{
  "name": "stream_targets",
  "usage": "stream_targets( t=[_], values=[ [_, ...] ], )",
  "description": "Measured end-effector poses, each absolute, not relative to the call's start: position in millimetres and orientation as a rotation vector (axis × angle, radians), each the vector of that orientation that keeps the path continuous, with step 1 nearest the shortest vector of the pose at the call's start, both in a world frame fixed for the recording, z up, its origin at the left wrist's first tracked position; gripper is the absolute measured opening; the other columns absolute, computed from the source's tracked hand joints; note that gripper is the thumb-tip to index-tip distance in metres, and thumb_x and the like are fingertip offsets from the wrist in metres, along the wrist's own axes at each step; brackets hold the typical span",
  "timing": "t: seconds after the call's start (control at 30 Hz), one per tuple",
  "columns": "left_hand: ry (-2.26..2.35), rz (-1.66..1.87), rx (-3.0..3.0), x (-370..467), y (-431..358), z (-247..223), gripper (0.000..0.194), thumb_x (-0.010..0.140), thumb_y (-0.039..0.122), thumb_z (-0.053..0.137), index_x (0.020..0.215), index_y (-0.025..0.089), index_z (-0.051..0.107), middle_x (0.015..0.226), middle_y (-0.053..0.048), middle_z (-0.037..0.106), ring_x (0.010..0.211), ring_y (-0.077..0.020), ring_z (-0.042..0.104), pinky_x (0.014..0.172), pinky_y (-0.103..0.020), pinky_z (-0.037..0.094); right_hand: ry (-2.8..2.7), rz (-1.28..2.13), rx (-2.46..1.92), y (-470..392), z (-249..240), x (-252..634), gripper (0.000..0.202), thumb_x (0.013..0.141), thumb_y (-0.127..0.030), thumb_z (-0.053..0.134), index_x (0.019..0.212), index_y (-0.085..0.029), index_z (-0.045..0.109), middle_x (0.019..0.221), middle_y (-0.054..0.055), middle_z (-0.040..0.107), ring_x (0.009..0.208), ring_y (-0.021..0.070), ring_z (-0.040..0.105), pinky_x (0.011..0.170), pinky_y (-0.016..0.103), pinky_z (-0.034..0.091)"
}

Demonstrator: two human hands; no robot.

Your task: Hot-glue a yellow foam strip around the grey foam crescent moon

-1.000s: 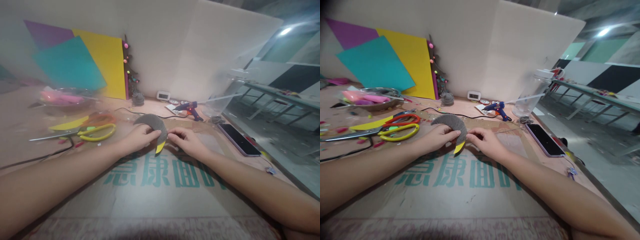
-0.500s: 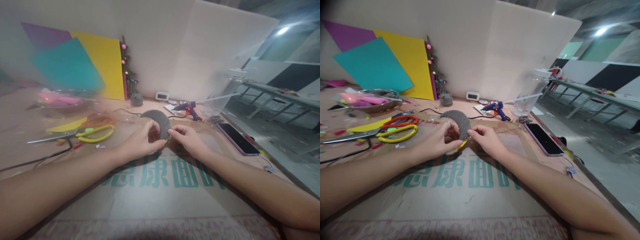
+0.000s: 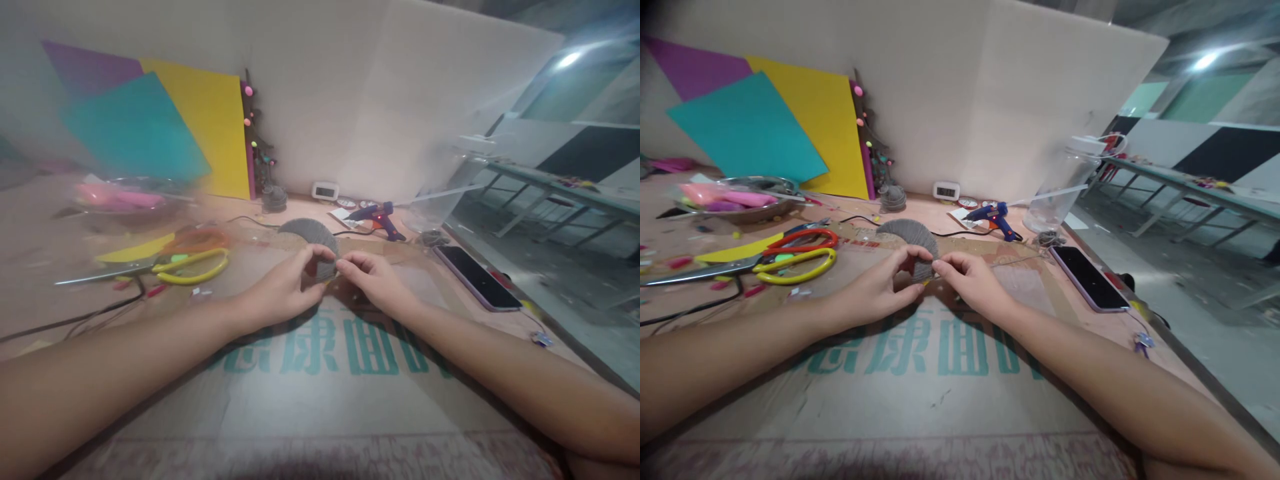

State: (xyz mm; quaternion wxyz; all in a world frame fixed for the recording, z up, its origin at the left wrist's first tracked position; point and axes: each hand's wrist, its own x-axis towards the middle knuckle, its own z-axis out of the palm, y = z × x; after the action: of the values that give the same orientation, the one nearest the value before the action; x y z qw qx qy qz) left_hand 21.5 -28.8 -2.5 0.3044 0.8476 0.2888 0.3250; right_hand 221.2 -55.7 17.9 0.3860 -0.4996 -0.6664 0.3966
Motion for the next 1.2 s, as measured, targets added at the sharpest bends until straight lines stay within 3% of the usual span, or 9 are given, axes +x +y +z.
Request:
stream_targets(
  t=[0.27, 0.47, 0.8, 1.1, 1.2],
  values=[
    [0.806, 0.873, 2.227, 20.5, -27.5, -0.2, 0.037, 0.085, 0.023, 0.053, 0.121, 0.021, 0.045, 0.102, -0.003, 0.054, 0.088, -0.0156, 0.053, 0.078, -0.030, 0.045, -1.739, 1.104, -1.228, -53.2, 17.2, 224.7, 0.038, 0.081, -0.055, 0.060, 0.078, -0.017, 0.057, 0.059, -0.006, 0.045, 0.050, 0.0079, 0.039, 0.046, 0.022, 0.031],
    [0.808, 0.806, 2.192, 21.4, -30.2, 1.2, 0.038, 0.085, 0.030, 0.056, 0.120, 0.020, 0.043, 0.101, -0.003, 0.056, 0.075, -0.0137, 0.052, 0.070, -0.029, 0.044, -1.643, 1.228, -1.250, -55.0, 14.1, 220.0, 0.038, 0.080, -0.054, 0.062, 0.074, -0.018, 0.054, 0.054, -0.006, 0.046, 0.047, 0.0076, 0.041, 0.045, 0.021, 0.033],
    [0.755, 0.871, 2.193, 21.2, -26.3, -3.5, 0.031, 0.088, 0.028, 0.053, 0.118, 0.022, 0.045, 0.110, -0.005, 0.055, 0.097, -0.0179, 0.052, 0.087, -0.033, 0.044, -1.690, 1.184, -1.257, -56.7, 13.1, 218.5, 0.034, 0.083, -0.049, 0.060, 0.072, -0.017, 0.054, 0.054, -0.006, 0.047, 0.047, 0.0069, 0.042, 0.044, 0.020, 0.032],
    [0.785, 0.849, 2.179, 21.5, -27.7, -1.6, 0.040, 0.082, 0.025, 0.060, 0.119, 0.021, 0.045, 0.113, -0.005, 0.056, 0.096, -0.0178, 0.054, 0.085, -0.031, 0.045, -1.661, 1.212, -1.256, -58.2, 14.0, 217.5, 0.036, 0.082, -0.051, 0.061, 0.072, -0.018, 0.053, 0.053, -0.006, 0.048, 0.045, 0.0070, 0.042, 0.043, 0.020, 0.031],
    [0.772, 0.835, 2.120, 20.5, -28.7, -0.1, 0.039, 0.084, 0.030, 0.060, 0.120, 0.022, 0.046, 0.113, -0.005, 0.057, 0.098, -0.0183, 0.055, 0.084, -0.031, 0.046, -1.650, 1.214, -1.257, -58.0, 13.4, 217.7, 0.037, 0.082, -0.052, 0.061, 0.072, -0.018, 0.053, 0.053, -0.006, 0.048, 0.046, 0.0072, 0.042, 0.042, 0.020, 0.031]
  ],
)
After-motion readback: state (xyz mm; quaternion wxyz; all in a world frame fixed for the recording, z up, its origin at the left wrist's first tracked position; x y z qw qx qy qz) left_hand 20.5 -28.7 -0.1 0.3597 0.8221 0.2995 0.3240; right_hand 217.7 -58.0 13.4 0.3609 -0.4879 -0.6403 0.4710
